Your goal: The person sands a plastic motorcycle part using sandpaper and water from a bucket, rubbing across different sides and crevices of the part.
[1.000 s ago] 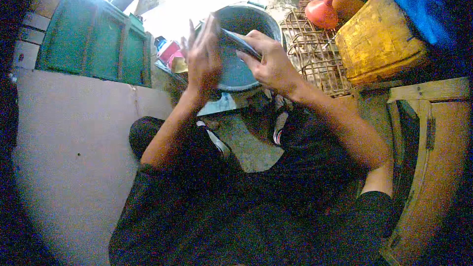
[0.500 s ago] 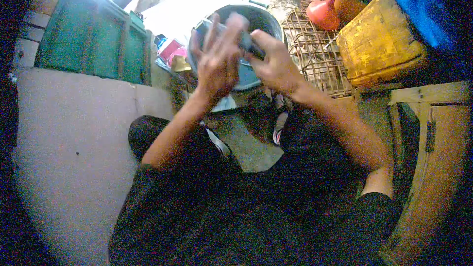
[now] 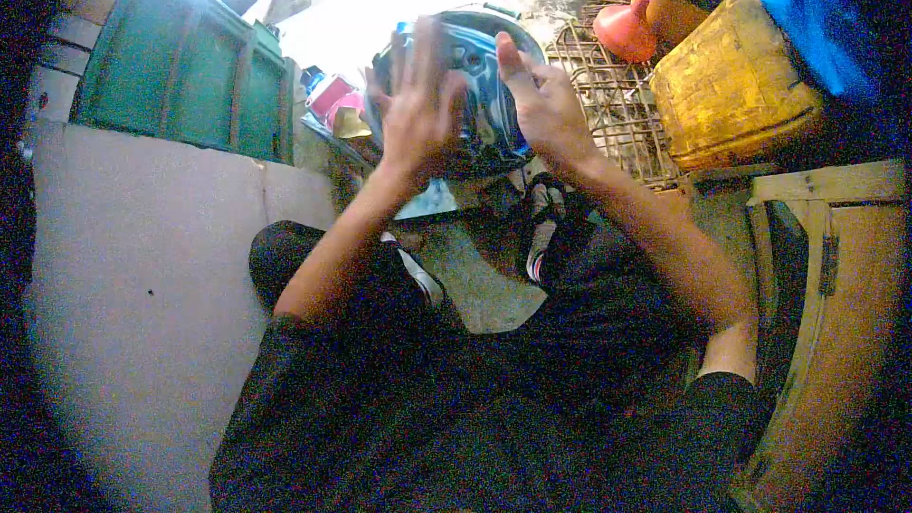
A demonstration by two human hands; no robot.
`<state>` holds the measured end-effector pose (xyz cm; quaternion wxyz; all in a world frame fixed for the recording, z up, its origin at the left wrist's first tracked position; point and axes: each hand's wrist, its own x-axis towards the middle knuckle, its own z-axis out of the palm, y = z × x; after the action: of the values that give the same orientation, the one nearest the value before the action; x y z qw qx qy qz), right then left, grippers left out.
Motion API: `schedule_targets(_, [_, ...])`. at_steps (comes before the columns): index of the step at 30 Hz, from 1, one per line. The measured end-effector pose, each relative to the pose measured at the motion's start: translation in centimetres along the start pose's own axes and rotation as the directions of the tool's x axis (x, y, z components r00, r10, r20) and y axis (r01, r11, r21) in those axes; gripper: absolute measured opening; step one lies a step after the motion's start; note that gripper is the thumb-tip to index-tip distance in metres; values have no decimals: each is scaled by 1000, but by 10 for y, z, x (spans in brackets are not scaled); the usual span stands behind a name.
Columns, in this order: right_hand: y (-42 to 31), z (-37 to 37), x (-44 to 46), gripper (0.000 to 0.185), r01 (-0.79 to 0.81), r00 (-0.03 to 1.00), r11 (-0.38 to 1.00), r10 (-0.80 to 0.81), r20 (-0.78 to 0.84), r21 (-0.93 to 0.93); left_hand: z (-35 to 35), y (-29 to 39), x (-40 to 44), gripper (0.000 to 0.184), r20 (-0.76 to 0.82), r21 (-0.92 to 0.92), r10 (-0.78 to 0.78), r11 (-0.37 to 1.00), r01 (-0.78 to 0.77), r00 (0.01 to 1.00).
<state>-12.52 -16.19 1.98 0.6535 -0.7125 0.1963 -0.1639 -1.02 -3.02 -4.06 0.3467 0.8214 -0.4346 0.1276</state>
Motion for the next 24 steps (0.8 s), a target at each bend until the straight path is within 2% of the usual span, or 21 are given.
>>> schedule_targets(1, [-4,0,1,59,-85,996,996,85,11,-11,-4,-5,9,65,13,-138,-174,975,174,985])
schedule_targets(2, [-9,5,-3,57,37,999,999,-38,-23,-40,-8,-10,18,67,26,-272,-342,902,336,939])
schedule_targets(3, [-10,3,-5,57,41,999,998,-42,-23,-40,-9,-12,18,66,-21,-345,-329,889,302,944])
schedule_targets(5, [-10,-1,-5,56,-51,999,996,50,-21,-67,7,-20,-2,67,-31,-160,-171,973,164,985])
schedule_targets(6, [-13,9,-5,55,-60,992,994,71,-107,96,-14,7,-5,66,-8,-6,-83,997,83,997])
schedule_targets(7, [-11,7,-3,55,-60,992,994,70,-107,94,-19,21,-10,65,45,-11,-7,1000,7,999])
schedule_targets(9, [-1,2,0,56,-216,967,966,233,-107,143,-23,22,-5,65,44,15,42,999,-43,998])
schedule_targets(11, [9,-1,-2,57,-218,969,968,230,-88,125,-6,-10,10,63,-28,17,-190,982,190,981])
schedule_targets(12, [12,-3,0,58,-197,976,974,205,-67,112,-18,-1,20,61,-5,-329,-323,894,303,947])
schedule_targets(13, [12,-3,2,59,-171,983,980,176,-47,98,-17,2,15,61,-8,-327,-316,897,296,949])
schedule_targets(15, [10,4,3,60,-129,985,981,143,-93,143,-14,19,-6,61,21,-9,-6,1000,6,1000])
schedule_targets(16, [6,3,2,61,-210,967,951,236,-93,228,-17,32,-13,62,55,-19,91,996,-90,994])
schedule_targets(17, [3,3,-1,63,-294,939,905,333,-83,308,-21,40,-17,64,115,-99,134,987,-123,984])
schedule_targets(18, [-7,12,-1,66,-251,936,873,329,-126,418,-26,38,-11,64,117,-7,147,989,-147,982])
schedule_targets(19, [-5,8,3,70,-279,941,877,330,-69,391,-28,30,-5,64,125,84,158,982,-169,980])
schedule_targets(20, [-3,8,0,71,-256,953,904,295,-67,343,-24,23,2,63,4,60,48,997,-48,999])
schedule_targets(21, [-10,11,0,73,-220,966,929,249,-64,297,-21,18,9,62,-41,-129,-136,983,130,990])
schedule_targets(22, [-4,9,1,73,-215,967,929,245,-65,302,-20,16,9,61,-6,-56,-116,992,116,993])
schedule_targets(23, [7,4,3,76,-293,948,919,315,-45,264,-18,16,9,61,29,18,-99,995,99,995])
schedule_targets(24, [12,2,6,79,-367,924,903,382,-26,222,-19,22,2,59,96,20,42,999,-44,995])
